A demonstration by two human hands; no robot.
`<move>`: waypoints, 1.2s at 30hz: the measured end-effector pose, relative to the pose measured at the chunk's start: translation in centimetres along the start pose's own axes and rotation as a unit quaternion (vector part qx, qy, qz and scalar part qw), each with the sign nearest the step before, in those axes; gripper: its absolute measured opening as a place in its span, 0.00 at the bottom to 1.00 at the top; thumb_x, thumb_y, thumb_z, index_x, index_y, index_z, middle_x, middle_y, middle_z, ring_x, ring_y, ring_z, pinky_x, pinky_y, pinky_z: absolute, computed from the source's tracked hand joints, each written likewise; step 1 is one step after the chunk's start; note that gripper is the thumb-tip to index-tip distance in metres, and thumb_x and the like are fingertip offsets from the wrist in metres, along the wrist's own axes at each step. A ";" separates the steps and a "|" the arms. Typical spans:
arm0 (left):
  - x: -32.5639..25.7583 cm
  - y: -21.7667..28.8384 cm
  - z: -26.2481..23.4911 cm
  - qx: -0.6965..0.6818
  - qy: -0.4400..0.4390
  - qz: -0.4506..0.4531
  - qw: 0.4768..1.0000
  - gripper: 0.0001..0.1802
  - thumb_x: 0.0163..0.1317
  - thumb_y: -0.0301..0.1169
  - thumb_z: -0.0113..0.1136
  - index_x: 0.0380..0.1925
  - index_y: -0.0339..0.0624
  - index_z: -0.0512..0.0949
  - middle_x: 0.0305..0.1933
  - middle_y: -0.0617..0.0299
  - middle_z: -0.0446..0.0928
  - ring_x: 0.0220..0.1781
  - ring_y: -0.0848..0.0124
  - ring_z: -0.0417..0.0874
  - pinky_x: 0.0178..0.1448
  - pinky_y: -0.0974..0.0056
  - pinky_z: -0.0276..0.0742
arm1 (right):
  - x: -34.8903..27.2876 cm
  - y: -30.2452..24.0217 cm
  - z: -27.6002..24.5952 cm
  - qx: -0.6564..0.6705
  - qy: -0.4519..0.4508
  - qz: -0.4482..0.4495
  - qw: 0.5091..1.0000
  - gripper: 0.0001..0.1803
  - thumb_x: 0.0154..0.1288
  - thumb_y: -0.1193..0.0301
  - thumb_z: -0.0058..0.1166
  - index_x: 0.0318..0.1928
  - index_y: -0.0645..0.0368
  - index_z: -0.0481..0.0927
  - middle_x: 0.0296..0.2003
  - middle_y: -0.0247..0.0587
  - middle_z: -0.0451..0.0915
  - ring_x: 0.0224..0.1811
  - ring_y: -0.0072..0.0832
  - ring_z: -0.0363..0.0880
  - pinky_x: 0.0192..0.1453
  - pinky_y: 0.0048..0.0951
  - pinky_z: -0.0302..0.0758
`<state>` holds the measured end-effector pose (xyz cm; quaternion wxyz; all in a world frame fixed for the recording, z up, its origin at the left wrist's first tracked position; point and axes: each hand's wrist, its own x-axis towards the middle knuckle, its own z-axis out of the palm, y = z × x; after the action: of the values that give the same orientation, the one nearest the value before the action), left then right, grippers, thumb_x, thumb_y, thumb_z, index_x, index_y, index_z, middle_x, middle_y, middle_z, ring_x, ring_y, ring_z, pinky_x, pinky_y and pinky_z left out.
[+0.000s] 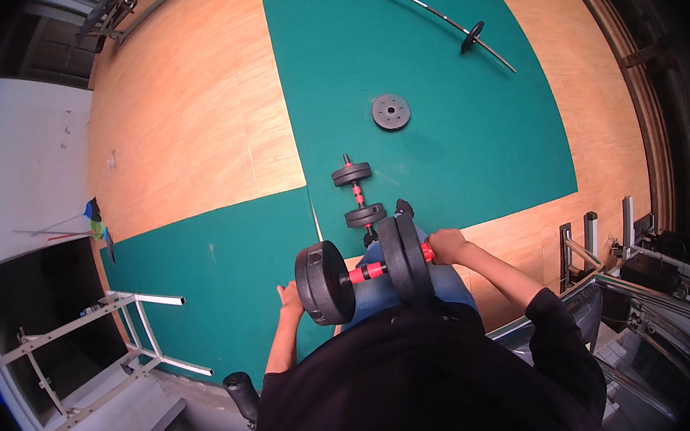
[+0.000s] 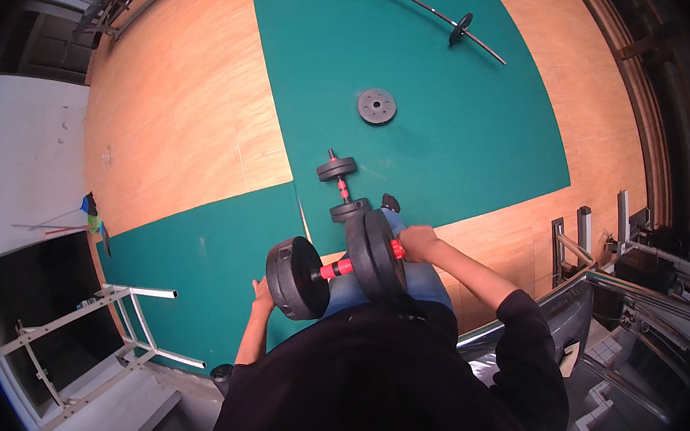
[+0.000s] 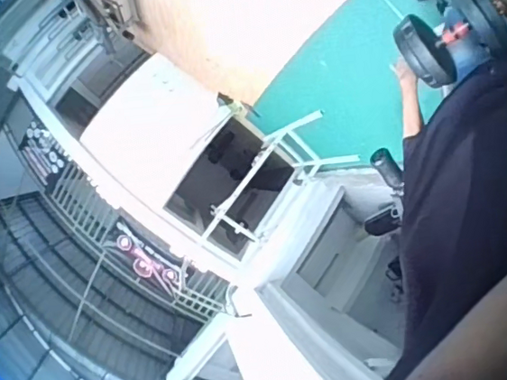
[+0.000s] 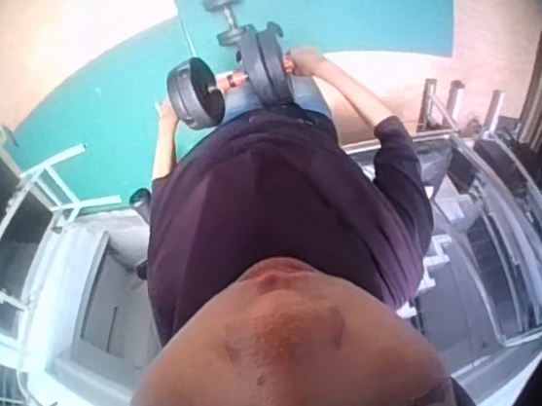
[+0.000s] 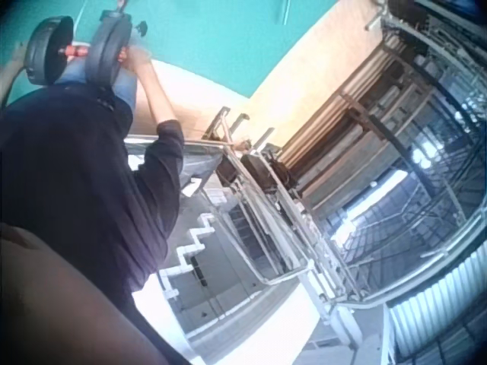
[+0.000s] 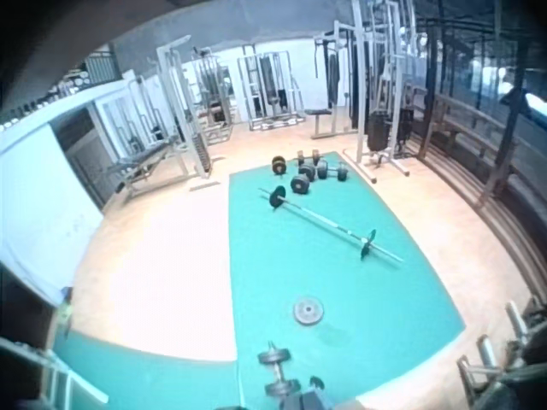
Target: The person wipes a black padded bench with a cloth, then assembles a dumbbell by sliding weight plates onto a bar and securing them with red collars. The person lifts the dumbbell and places it on the floor, then picks up another dumbbell and returns it to the bench.
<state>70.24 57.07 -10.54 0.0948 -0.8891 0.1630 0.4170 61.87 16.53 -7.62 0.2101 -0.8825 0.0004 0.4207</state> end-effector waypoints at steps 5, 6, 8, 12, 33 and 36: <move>-4.8 -3.5 4.6 -0.046 0.076 -0.079 0.993 0.11 0.56 0.39 0.55 0.35 0.52 0.81 0.40 0.60 0.81 0.48 0.63 0.80 0.57 0.45 0.60 | 6.7 -4.0 -4.1 -0.076 -0.051 -0.093 0.991 0.11 0.50 0.68 0.56 0.34 0.57 0.82 0.35 0.49 0.82 0.43 0.41 0.82 0.45 0.40 0.78; -4.7 -4.3 4.6 -0.063 0.073 -0.096 0.991 0.10 0.55 0.39 0.55 0.34 0.52 0.81 0.39 0.60 0.81 0.47 0.63 0.80 0.56 0.46 0.60 | 8.4 -4.3 -4.2 -0.079 -0.051 -0.112 0.989 0.11 0.49 0.67 0.57 0.34 0.57 0.82 0.34 0.49 0.82 0.42 0.42 0.82 0.44 0.41 0.78; -4.7 -4.1 3.1 -0.105 0.067 -0.118 0.985 0.09 0.55 0.38 0.55 0.31 0.52 0.82 0.37 0.60 0.82 0.45 0.63 0.80 0.54 0.47 0.61 | 9.5 -5.2 -5.8 -0.090 -0.065 -0.115 0.987 0.11 0.48 0.67 0.57 0.33 0.57 0.82 0.34 0.50 0.82 0.42 0.42 0.82 0.44 0.40 0.78; -1.7 -6.4 -2.9 -0.090 0.028 -0.118 0.989 0.08 0.53 0.37 0.56 0.29 0.50 0.81 0.37 0.60 0.82 0.42 0.63 0.82 0.50 0.49 0.62 | 11.0 -6.7 -7.3 -0.068 -0.084 -0.079 0.991 0.12 0.48 0.68 0.58 0.34 0.59 0.82 0.36 0.50 0.82 0.43 0.42 0.82 0.46 0.38 0.78; 21.1 -33.9 -24.8 0.024 0.013 0.106 0.994 0.13 0.56 0.42 0.55 0.36 0.50 0.82 0.42 0.57 0.82 0.49 0.60 0.81 0.55 0.41 0.64 | 23.5 -29.9 -14.0 0.057 0.063 0.147 0.985 0.11 0.48 0.67 0.57 0.32 0.59 0.81 0.33 0.48 0.82 0.41 0.40 0.83 0.45 0.38 0.79; 22.4 -35.6 -25.5 0.020 0.030 0.141 0.989 0.13 0.56 0.42 0.55 0.35 0.50 0.82 0.41 0.57 0.82 0.49 0.60 0.80 0.55 0.41 0.64 | 24.9 -30.9 -13.2 0.064 0.097 0.147 0.982 0.09 0.49 0.68 0.56 0.31 0.57 0.82 0.32 0.46 0.82 0.39 0.40 0.83 0.42 0.37 0.79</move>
<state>114.91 77.63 -10.56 0.0477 -0.8672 0.2979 0.3962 93.19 44.16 -7.32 0.2007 -0.8941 0.1777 0.3587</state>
